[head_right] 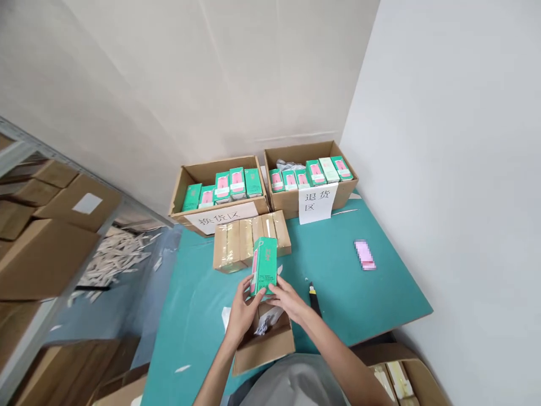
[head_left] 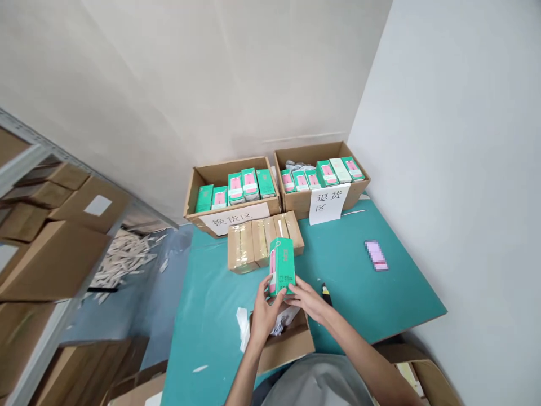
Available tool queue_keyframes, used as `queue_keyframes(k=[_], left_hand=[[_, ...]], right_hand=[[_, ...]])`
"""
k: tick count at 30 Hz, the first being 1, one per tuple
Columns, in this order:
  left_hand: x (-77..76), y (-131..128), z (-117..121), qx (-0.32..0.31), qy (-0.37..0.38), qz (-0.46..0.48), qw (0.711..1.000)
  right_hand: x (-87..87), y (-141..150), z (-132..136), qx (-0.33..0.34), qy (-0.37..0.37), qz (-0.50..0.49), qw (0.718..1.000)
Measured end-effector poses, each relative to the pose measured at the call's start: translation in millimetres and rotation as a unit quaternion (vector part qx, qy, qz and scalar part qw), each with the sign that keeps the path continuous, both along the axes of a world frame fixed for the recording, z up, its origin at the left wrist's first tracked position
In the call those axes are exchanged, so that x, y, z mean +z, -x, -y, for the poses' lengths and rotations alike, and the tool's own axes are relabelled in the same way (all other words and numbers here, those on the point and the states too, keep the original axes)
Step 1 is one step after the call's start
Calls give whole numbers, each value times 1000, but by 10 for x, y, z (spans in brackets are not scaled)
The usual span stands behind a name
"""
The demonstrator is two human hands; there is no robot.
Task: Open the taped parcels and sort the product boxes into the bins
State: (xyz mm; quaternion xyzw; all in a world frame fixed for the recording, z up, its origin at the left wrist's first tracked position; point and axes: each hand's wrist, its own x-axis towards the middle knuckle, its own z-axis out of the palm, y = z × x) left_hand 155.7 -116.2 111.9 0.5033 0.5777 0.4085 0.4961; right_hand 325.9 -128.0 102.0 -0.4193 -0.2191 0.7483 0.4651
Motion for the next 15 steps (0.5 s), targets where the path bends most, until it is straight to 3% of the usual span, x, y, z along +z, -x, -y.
queue_keyframes(k=[6, 11, 15], left_hand=[[-43, 85, -420, 48, -17, 24, 998], [47, 360, -900, 76, -34, 25, 996], [148, 505, -1226, 96, -61, 12, 994]], right_hand=[[173, 140, -569, 15, -103, 74, 992], [259, 462, -1145, 5, -191, 102, 976], [309, 625, -1501, 7, -207, 102, 973]])
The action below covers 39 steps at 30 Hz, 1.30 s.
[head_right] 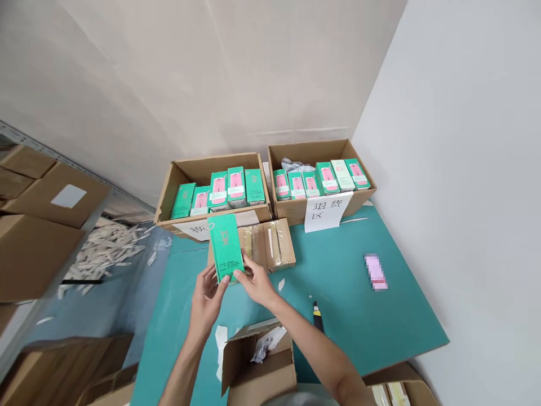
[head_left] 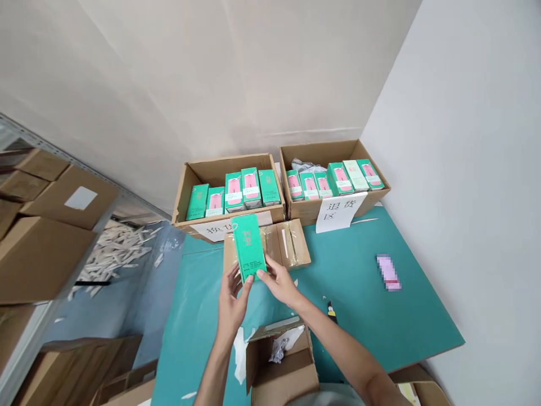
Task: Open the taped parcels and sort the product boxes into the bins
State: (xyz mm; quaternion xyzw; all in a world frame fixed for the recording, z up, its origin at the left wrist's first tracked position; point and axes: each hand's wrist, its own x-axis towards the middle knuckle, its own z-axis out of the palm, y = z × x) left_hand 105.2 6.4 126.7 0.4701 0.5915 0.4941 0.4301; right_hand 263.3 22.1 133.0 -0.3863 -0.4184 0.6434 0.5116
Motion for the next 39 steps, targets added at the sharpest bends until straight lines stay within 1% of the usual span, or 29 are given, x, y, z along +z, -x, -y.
queue_keyframes(k=[2, 4, 7, 11, 15, 17, 19, 21, 23, 25, 27, 28, 30, 32, 33, 34, 35, 36, 38, 39], left_hand=[[41, -11, -147, 2, -11, 2, 1000], [63, -95, -301, -1, -16, 10, 1000], [75, -368, -558, -18, -31, 29, 999], [145, -953, -954, -61, -66, 64, 994], [325, -1626, -1415, -117, -93, 92, 984], [414, -1945, -1655, -143, -110, 103, 978], [469, -2237, -1878, -150, -123, 97, 976], [479, -2487, -2063, -143, -129, 90, 977], [453, -2680, -2193, -151, -123, 82, 977], [414, -2805, -2268, -175, -113, 71, 976], [389, -2861, -2297, -197, -109, 58, 973], [386, -2865, -2296, -204, -110, 52, 971], [390, -2822, -2245, -217, -114, 38, 969], [382, -2691, -2086, -231, -119, 23, 965], [363, -2584, -1947, -245, -127, 9, 961], [331, -2447, -1763, -254, -130, -2, 959], [285, -2279, -1536, -279, -148, -39, 948], [229, -2084, -1270, -290, -154, -71, 942], [110, -1635, -663, -271, -118, -110, 949], [60, -1396, -344, -243, -88, -121, 958]], right_hand=[[21, 8, -148, -3, -1, -1, 1000], [33, -45, -285, -15, -4, 2, 1000], [52, -250, -481, -59, -16, 17, 998], [162, -731, -747, -143, -47, 62, 987], [314, -1311, -1092, -220, -70, 112, 967], [341, -1606, -1309, -248, -82, 130, 956], [323, -1896, -1539, -267, -97, 139, 949], [270, -2169, -1757, -272, -100, 160, 944], [197, -2399, -1928, -270, -82, 223, 933], [117, -2551, -2026, -267, -41, 322, 908], [45, -2605, -2034, -262, -10, 409, 874], [18, -2594, -2001, -259, -6, 436, 862], [-11, -2509, -1858, -257, -20, 453, 854], [-12, -2361, -1602, -263, -41, 445, 855], [-8, -2273, -1428, -267, -49, 440, 856], [-7, -2178, -1225, -269, -56, 440, 855], [-14, -2081, -994, -270, -59, 442, 854], [-33, -1983, -740, -266, -58, 437, 857], [-112, -1795, -184, -233, -38, 428, 872], [-169, -1711, 105, -216, -22, 421, 880]])
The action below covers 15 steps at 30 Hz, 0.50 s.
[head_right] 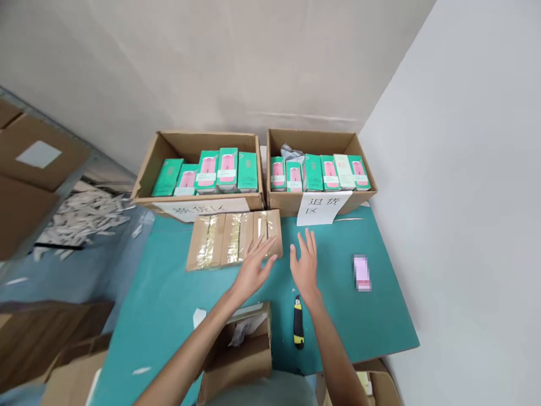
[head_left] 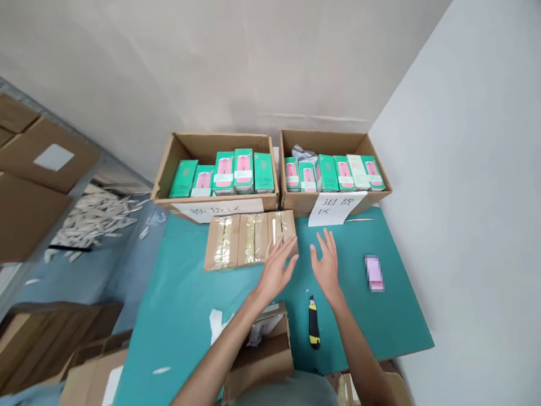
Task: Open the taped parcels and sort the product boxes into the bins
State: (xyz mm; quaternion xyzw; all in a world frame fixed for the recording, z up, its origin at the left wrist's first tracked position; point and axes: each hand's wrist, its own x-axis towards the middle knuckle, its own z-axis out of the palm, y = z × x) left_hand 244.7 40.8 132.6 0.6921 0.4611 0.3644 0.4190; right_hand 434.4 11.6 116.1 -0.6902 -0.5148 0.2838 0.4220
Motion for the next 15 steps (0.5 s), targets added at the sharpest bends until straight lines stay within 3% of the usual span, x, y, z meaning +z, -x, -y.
queue_keyframes(k=[4, 7, 11, 13, 15], left_hand=[[-90, 912, 1151, 192, 66, -32, 979], [-195, 1490, 1744, 314, 102, -70, 941], [-618, 2069, 2172, 386, 177, -125, 897], [-874, 2196, 2239, 378, 222, -159, 885], [-1096, 2188, 2231, 332, 259, -204, 884]], right_hand=[[-258, 244, 1097, 28, 118, -48, 991], [-426, 348, 1738, 50, 165, -20, 985], [-612, 459, 2241, 93, 204, 47, 973], [-667, 489, 2338, 115, 228, 80, 963], [-688, 488, 2352, 134, 256, 119, 950]])
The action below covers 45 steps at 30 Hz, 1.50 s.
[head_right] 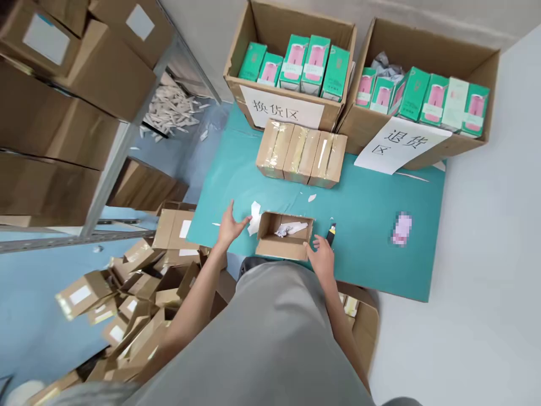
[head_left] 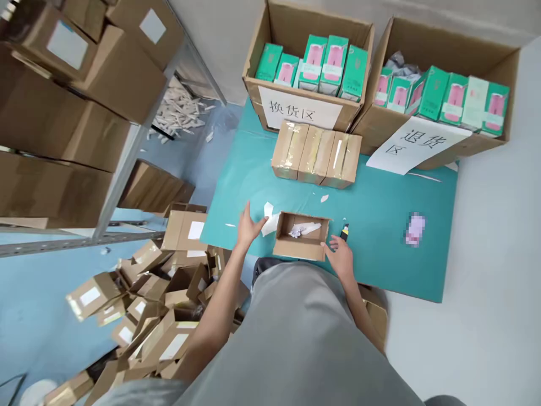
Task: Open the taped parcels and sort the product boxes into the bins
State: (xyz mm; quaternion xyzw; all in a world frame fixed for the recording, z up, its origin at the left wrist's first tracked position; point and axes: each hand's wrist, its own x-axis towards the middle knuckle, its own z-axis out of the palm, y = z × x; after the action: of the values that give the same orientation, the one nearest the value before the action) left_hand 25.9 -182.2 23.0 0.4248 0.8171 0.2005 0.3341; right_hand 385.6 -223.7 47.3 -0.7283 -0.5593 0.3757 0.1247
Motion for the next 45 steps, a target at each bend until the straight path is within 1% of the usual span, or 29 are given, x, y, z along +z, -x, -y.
queue_keyframes(k=[2, 4, 6, 7, 11, 13, 17, 20, 22, 24, 26, 28, 29, 30, 31, 32, 34, 36, 38, 40, 42, 43, 44, 45], left_hand=[[-169, -113, -37, -64, 71, -7, 995], [-291, -271, -60, -134, 125, -16, 983], [-384, -417, -56, -182, 146, -42, 971], [-423, -474, -44, -193, 147, -62, 968], [-546, -584, 24, -188, 140, -131, 963], [-590, -595, 61, -192, 119, -133, 965], [-664, -604, 150, -200, 63, -64, 976], [-704, -554, 228, -155, 35, -17, 987], [-698, -453, 279, -121, 16, -2, 992], [-642, -306, 324, -99, 4, -6, 995], [-517, -164, 359, -62, -28, -10, 998], [-325, -95, 380, -5, -113, 6, 994], [-212, -103, 384, 17, -171, 24, 985], [-95, -144, 383, 24, -231, 47, 972], [19, -216, 375, 11, -282, 70, 957], [123, -313, 360, -23, -316, 89, 944], [276, -558, 305, -116, -343, 108, 926], [346, -816, 228, -210, -326, 93, 917], [360, -1033, 162, -289, -270, 55, 917], [363, -1175, 140, -345, -210, 15, 915], [379, -1224, 178, -373, -181, -8, 910], [386, -1212, 211, -371, -181, -12, 911], [384, -1178, 247, -355, -186, -16, 916], [367, -1123, 277, -323, -189, -21, 927]], right_hand=[[11, -22, -30, 20, 21, 43, 999], [42, -45, -63, 32, 24, 77, 996], [78, -52, -71, 37, 16, 93, 995], [94, -49, -63, 39, 12, 93, 995], [128, -12, 18, 38, 8, 94, 995], [125, 11, 57, 37, 12, 109, 993], [98, 58, 80, 35, 20, 129, 991], [79, 80, 72, 37, 20, 131, 991], [70, 83, 71, 33, 18, 133, 990], [58, 79, 77, 26, 18, 133, 991], [42, 72, 82, 19, 23, 128, 991], [24, 69, 77, 14, 27, 121, 992], [17, 70, 70, 12, 28, 118, 993], [11, 73, 59, 11, 30, 117, 993], [8, 80, 46, 10, 32, 117, 993], [7, 91, 31, 9, 34, 117, 993], [11, 121, -2, 7, 36, 120, 992], [19, 156, -32, 7, 35, 124, 992], [29, 180, -57, 11, 36, 132, 990], [40, 172, -69, 14, 38, 148, 988], [49, 116, -61, 11, 40, 164, 986], [51, 69, -47, 6, 40, 172, 984], [52, 13, -25, -1, 39, 179, 983], [50, -50, 4, -9, 39, 186, 982]])
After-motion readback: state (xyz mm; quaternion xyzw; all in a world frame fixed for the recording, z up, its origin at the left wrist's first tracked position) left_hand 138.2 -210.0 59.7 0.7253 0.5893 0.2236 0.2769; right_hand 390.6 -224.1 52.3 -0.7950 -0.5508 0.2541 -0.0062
